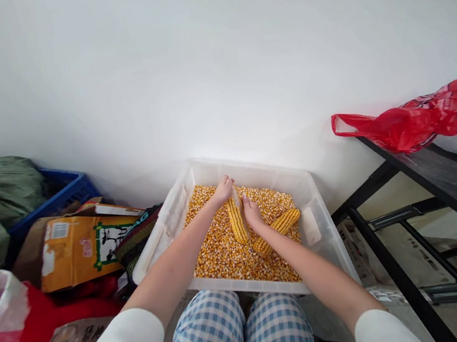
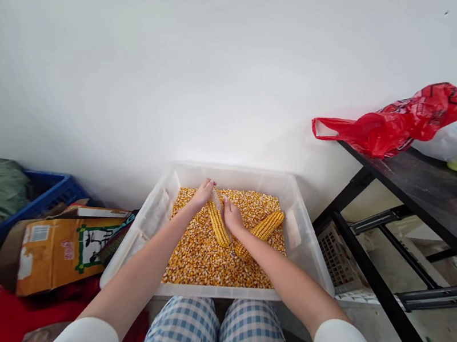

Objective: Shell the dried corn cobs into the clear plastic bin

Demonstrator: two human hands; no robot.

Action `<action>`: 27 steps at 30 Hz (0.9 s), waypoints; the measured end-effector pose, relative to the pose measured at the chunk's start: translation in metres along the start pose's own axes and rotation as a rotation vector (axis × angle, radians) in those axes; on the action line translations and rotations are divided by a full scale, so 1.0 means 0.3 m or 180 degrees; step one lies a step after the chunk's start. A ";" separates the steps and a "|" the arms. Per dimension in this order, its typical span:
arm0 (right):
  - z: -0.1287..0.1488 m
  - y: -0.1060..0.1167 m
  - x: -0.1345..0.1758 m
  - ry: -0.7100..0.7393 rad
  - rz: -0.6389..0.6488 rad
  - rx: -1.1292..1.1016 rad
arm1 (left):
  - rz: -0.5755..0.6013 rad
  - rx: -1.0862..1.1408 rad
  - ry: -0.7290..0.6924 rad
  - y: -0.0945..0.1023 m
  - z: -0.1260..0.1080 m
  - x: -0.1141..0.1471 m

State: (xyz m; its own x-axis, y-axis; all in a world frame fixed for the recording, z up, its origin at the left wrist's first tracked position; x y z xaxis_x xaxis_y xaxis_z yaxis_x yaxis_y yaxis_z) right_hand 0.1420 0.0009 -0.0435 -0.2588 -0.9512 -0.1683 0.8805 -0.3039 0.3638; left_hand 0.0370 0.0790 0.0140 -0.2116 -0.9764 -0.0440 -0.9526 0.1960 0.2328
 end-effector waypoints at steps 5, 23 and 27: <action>0.038 -0.037 0.023 0.0240 0.0622 -0.0079 | -0.0184 0.0205 0.0193 0.019 0.027 -0.007; 0.076 -0.062 0.110 0.0597 0.0518 0.0734 | -0.0706 0.1463 0.0513 0.025 0.094 0.039; 0.051 -0.054 0.093 0.0525 0.0365 0.1086 | -0.0776 0.1461 0.0573 0.025 0.096 0.041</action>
State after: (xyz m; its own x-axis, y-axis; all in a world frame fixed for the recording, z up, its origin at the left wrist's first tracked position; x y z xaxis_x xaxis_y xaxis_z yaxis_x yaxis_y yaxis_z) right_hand 0.1144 -0.0215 -0.0401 -0.0746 -0.9670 -0.2437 0.7103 -0.2231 0.6676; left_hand 0.0210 0.0711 -0.0128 0.0296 -0.9907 0.1326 -0.9754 -0.0577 -0.2129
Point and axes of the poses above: each hand's wrist, its own x-axis away from the middle knuckle, its own y-axis out of the back of the hand, z = x × y, the point moved 7 cm from there along -x, towards the middle knuckle, and after that the axes turned 2 degrees about y, right-handed, at the moved point
